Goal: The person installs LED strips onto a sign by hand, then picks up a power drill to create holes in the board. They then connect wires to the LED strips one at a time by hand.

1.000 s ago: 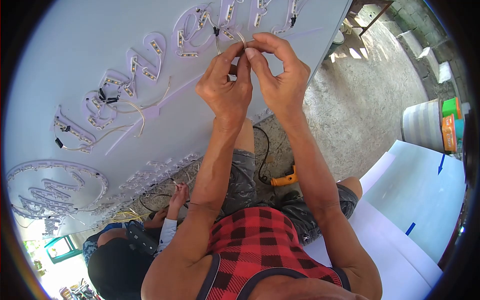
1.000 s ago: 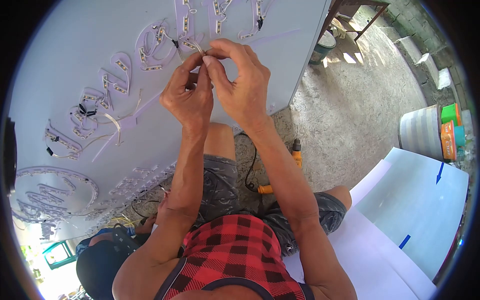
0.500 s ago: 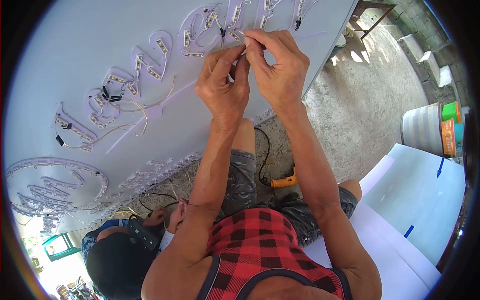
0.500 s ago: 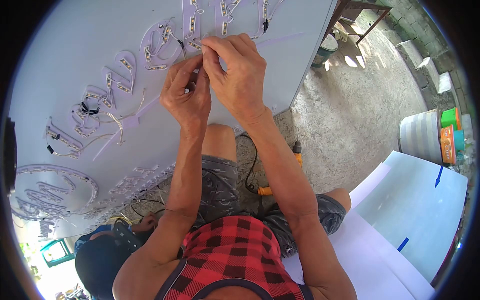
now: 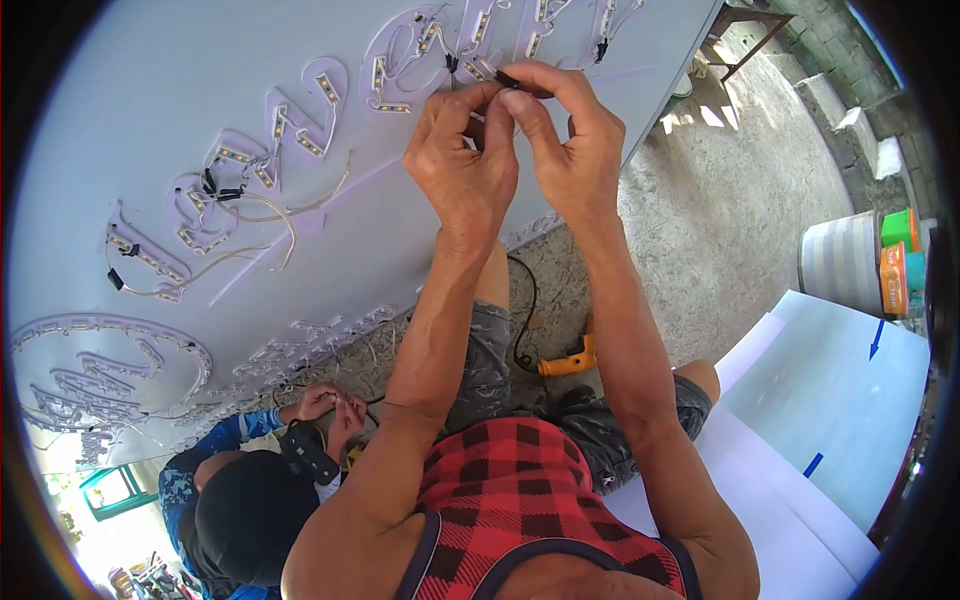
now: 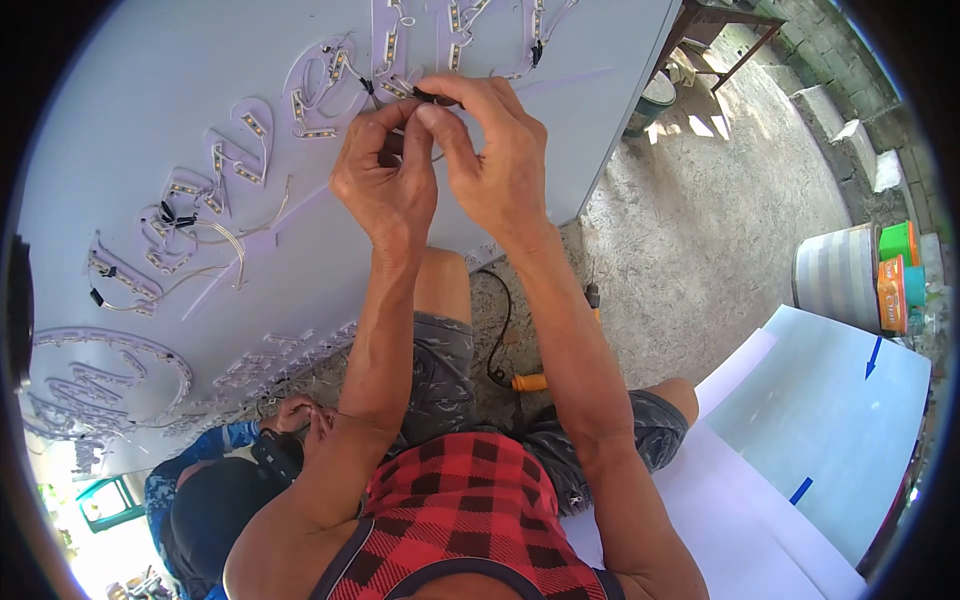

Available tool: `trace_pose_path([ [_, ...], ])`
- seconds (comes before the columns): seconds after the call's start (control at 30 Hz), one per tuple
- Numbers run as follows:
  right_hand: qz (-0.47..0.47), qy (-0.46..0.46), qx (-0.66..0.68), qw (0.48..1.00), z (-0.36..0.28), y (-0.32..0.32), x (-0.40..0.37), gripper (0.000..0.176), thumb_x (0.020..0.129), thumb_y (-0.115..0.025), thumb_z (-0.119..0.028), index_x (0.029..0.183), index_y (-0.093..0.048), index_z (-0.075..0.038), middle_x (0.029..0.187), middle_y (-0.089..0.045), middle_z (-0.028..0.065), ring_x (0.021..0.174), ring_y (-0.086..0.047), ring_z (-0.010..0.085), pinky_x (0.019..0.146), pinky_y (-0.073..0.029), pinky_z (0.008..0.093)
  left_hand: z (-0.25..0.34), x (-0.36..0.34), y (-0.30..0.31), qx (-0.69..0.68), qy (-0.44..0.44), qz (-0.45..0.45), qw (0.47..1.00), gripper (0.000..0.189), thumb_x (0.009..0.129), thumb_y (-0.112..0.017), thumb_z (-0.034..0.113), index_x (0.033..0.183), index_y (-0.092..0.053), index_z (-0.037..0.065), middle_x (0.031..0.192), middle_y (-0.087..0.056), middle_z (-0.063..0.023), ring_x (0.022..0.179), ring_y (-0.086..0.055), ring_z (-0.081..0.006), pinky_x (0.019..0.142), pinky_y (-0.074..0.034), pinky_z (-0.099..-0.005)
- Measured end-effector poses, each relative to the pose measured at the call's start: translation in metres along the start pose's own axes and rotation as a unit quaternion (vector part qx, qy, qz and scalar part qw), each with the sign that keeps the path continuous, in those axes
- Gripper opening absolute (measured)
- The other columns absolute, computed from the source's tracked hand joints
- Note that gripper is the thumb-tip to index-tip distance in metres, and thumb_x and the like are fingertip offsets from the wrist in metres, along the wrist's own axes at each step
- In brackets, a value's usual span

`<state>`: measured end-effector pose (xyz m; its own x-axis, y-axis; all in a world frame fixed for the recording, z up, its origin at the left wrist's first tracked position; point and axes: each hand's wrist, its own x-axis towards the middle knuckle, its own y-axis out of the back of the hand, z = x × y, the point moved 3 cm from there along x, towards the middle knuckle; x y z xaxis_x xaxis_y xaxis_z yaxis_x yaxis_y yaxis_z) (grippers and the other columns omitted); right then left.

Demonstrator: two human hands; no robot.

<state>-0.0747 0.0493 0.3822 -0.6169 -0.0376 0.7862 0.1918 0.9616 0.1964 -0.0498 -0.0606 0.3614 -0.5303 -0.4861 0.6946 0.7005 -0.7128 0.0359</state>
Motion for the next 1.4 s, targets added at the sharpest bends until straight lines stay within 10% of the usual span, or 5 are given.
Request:
trace_pose_path([
  [1.23,0.094,0.132,-0.115,0.980,-0.004,-0.026,0.013,0.017,0.077,-0.078,0.000,0.091,-0.071,-0.006,0.078,-0.067,0.0045,0.070,-0.060,0.0236,0.059,-0.049,0.0353,-0.007,0.001,0.012,-0.038,-0.015,0.023,0.999,0.021,0.088,-0.071,-0.003,0.106,-0.077,0.006,0.087,-0.074,-0.0047,0.062,-0.058,-0.0049,0.045,-0.036,-0.0221],
  [1.4,0.063,0.127,-0.094,0.985,0.000,-0.019,0.015,0.020,0.077,-0.079,-0.001,0.094,-0.071,-0.006,0.080,-0.068,0.0048,0.071,-0.061,0.0234,0.059,-0.050,0.0346,-0.006,-0.003,0.013,-0.046,0.048,-0.004,0.998,0.019,0.095,-0.068,0.001,0.111,-0.076,0.003,0.093,-0.075,-0.0055,0.072,-0.067,-0.0082,0.061,-0.054,-0.0224],
])
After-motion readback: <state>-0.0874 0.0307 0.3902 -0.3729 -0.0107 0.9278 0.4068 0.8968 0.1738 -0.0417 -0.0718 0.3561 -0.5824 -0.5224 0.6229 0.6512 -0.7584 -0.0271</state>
